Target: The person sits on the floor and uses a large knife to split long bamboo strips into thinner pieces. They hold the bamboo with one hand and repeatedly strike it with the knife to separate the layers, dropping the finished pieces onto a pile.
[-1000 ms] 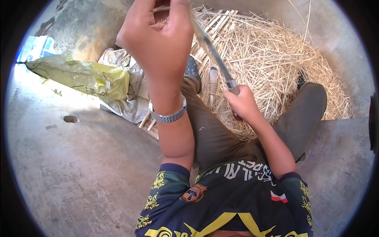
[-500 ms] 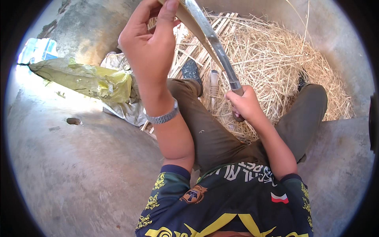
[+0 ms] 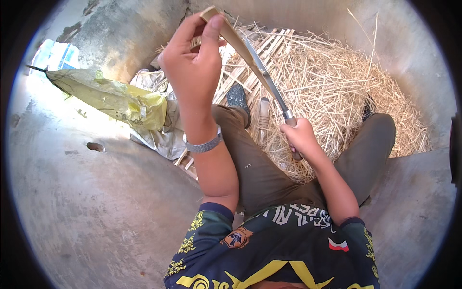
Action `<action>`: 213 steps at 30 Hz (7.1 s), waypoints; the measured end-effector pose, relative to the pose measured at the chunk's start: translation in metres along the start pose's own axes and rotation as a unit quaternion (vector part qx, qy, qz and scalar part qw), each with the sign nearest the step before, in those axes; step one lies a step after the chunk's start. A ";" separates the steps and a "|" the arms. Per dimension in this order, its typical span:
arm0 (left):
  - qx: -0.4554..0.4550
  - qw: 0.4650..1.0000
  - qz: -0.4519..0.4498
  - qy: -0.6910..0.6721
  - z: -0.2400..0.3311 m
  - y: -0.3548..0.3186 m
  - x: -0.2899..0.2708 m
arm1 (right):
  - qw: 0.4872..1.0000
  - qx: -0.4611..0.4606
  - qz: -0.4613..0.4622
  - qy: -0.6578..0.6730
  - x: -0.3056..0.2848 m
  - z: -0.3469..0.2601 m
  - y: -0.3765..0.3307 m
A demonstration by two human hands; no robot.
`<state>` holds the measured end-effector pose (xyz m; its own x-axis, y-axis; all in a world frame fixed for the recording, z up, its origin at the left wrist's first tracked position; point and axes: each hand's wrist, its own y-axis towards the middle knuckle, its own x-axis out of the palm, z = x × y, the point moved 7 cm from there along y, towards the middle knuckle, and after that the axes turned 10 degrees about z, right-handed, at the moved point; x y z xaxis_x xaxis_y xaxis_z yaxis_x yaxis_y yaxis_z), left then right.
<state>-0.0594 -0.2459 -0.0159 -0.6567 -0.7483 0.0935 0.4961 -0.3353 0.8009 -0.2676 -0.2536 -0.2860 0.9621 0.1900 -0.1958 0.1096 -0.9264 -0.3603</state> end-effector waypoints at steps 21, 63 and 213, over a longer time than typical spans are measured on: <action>0.115 0.989 0.018 0.090 0.026 0.000 -0.006 | 0.975 -0.051 0.034 0.213 -0.036 -0.059 -0.054; 0.011 0.999 0.040 0.013 -0.004 -0.002 -0.004 | 0.972 0.070 0.056 0.218 -0.029 0.013 -0.047; 0.020 0.997 0.003 0.072 0.001 -0.002 -0.001 | 0.997 0.066 0.032 -0.032 0.041 0.074 0.069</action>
<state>-0.0602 -0.2438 -0.0174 -0.5643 -0.8255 0.0152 0.4755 -0.3098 0.8233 -0.2389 -0.2854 -0.3859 0.9475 0.1569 -0.2787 0.0111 -0.8870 -0.4616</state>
